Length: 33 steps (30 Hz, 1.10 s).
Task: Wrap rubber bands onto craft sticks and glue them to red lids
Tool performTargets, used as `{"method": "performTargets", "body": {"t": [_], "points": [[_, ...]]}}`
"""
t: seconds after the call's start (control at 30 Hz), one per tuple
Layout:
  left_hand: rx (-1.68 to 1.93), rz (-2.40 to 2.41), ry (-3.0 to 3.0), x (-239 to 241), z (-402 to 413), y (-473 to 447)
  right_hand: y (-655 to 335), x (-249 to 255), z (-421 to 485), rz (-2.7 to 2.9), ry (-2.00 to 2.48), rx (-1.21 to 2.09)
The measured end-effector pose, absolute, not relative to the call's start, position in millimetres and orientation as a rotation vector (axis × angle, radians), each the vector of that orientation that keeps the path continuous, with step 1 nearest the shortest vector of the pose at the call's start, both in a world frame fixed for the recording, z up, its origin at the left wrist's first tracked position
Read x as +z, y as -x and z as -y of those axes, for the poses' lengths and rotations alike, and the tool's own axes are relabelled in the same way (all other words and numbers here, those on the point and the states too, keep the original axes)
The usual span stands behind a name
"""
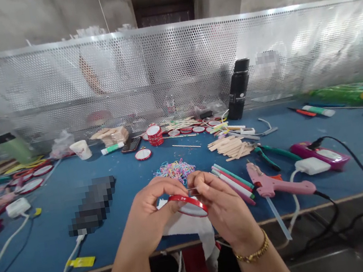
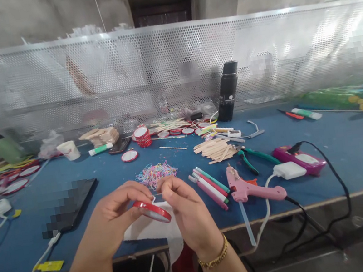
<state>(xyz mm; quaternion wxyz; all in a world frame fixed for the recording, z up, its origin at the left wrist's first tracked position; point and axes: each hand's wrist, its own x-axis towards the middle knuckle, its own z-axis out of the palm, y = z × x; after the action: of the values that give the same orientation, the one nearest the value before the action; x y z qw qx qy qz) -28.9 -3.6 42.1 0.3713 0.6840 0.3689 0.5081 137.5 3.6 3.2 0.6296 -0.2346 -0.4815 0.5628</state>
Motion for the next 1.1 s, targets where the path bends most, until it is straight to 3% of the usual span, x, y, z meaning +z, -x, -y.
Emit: {"method": "performTargets", "body": {"t": [0.13, 0.33, 0.53, 0.77, 1.1], "points": [[1.281, -0.664, -1.484, 41.9, 4.0, 27.9, -146.1, 11.2, -1.4, 1.018, 0.339, 1.499], [1.341, -0.647, -0.957, 41.0, 4.0, 20.9, -156.0, 8.3, 3.5, 1.008, 0.241, 1.362], [1.272, -0.754, -1.115, 37.6, 11.4, 9.6, -147.3, -6.3, -3.3, 1.142, 0.32, 1.092], [1.482, -1.281, -1.376, 34.8, 2.2, 28.4, -152.2, -16.2, -15.9, 1.301, 0.497, 0.734], [1.404, -1.281, -1.468, 39.5, 7.6, 24.1, -152.0, -7.2, -10.6, 1.806, 0.747, 0.25]]}}
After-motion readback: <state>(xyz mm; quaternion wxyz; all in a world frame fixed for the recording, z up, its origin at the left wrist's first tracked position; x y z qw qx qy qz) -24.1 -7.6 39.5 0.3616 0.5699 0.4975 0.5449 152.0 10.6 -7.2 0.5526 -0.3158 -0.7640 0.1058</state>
